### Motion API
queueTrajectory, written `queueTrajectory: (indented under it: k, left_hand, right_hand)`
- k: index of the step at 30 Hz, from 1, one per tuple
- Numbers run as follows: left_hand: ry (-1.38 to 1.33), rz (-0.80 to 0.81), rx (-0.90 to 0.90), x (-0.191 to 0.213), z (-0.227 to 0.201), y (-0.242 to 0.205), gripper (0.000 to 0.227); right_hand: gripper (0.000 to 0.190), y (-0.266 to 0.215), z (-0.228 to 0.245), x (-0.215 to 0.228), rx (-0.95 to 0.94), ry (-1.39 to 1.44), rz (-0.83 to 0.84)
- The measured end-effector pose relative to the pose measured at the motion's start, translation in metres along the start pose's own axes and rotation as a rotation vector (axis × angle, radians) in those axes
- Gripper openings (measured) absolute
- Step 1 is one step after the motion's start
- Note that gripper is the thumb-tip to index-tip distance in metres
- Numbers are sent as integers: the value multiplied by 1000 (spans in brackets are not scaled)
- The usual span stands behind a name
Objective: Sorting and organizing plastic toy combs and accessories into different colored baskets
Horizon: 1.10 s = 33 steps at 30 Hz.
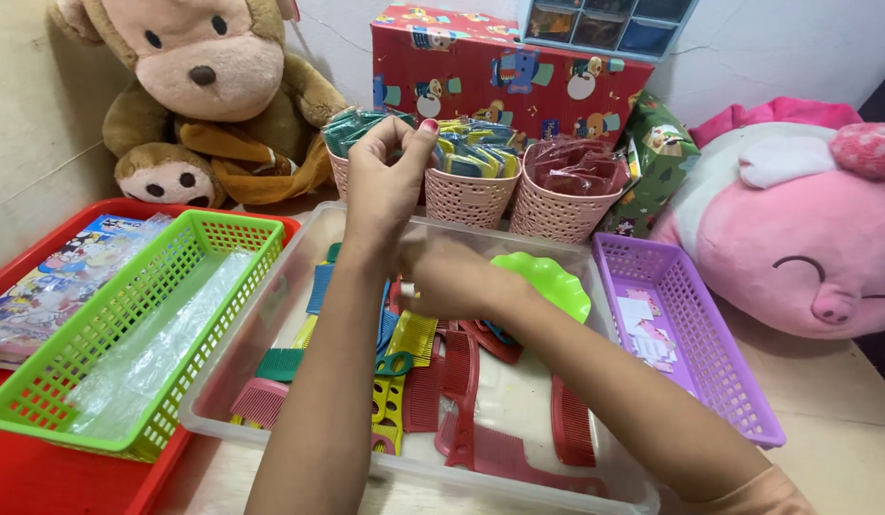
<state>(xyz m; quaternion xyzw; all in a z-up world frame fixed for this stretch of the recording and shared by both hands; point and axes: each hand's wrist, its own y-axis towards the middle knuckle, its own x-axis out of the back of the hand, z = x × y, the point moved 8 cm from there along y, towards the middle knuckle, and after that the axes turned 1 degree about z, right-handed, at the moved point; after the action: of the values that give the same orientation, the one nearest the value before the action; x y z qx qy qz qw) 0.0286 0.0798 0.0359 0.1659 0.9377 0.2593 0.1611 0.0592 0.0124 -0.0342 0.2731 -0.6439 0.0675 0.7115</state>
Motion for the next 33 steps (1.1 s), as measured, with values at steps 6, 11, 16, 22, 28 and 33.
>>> queueTrajectory:
  k: [6, 11, 16, 22, 28, 33]
  left_hand:
    - [-23, 18, 17, -1, 31, 13, 27]
    - [-10, 15, 24, 0, 20, 8, 21]
    - [2, 12, 52, 0, 21, 6, 17]
    - [-8, 32, 38, -2, 16, 8, 20]
    - [-53, 16, -72, -4, -4, 5, 14]
    - [-151, 23, -90, -5, -30, -10, 18]
  right_hand:
    - [53, -17, 28, -29, -103, 201, 461]
    - [47, -17, 4, -39, -149, 133, 414]
    - [55, -21, -20, -52, -242, -35, 487]
    - [65, -24, -29, -67, -262, -56, 537]
    - [70, -25, -22, -60, -295, -55, 588]
    - [88, -31, -15, -43, -364, -41, 591]
